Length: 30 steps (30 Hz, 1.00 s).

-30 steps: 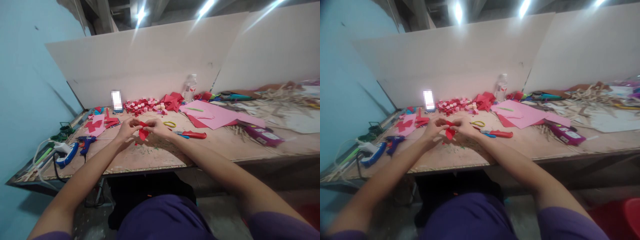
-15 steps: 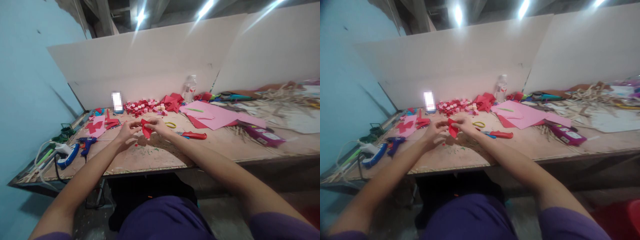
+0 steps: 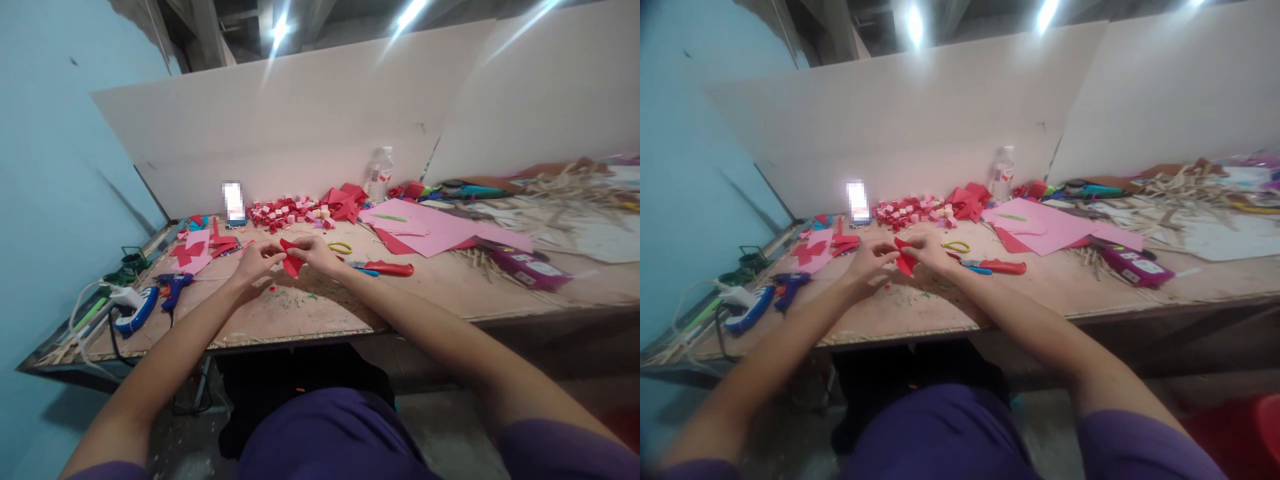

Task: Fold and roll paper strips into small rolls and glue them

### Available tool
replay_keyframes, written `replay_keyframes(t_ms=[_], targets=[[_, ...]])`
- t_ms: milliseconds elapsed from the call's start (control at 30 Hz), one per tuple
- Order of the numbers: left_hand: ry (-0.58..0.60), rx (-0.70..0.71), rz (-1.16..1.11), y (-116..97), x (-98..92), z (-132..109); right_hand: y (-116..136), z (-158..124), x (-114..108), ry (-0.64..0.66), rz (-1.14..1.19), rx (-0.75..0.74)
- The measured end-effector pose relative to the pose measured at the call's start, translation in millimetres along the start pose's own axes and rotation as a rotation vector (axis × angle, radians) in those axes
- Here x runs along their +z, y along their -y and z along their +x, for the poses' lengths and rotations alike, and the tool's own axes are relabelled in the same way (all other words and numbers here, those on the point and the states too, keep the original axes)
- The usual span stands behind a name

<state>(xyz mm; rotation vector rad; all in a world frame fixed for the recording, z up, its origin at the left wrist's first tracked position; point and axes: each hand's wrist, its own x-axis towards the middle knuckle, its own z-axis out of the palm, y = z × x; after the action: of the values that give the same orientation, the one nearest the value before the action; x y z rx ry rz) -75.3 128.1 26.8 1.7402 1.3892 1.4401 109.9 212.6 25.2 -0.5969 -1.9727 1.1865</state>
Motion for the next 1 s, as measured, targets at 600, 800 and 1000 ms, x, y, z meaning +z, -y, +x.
replay_keyframes(t_ms=[600, 800, 1000], targets=[[-0.086, -0.028, -0.117, 14, -0.5, 8, 2, 1, 1, -0.076, 0.156, 0.074], [-0.082, -0.039, -0.159, 16, -4.3, 10, 9, -3, 1, -0.029, 0.190, 0.069], [-0.079, -0.041, -0.179, 13, -3.5, 8, 9, -2, 0, -0.068, 0.139, 0.038]])
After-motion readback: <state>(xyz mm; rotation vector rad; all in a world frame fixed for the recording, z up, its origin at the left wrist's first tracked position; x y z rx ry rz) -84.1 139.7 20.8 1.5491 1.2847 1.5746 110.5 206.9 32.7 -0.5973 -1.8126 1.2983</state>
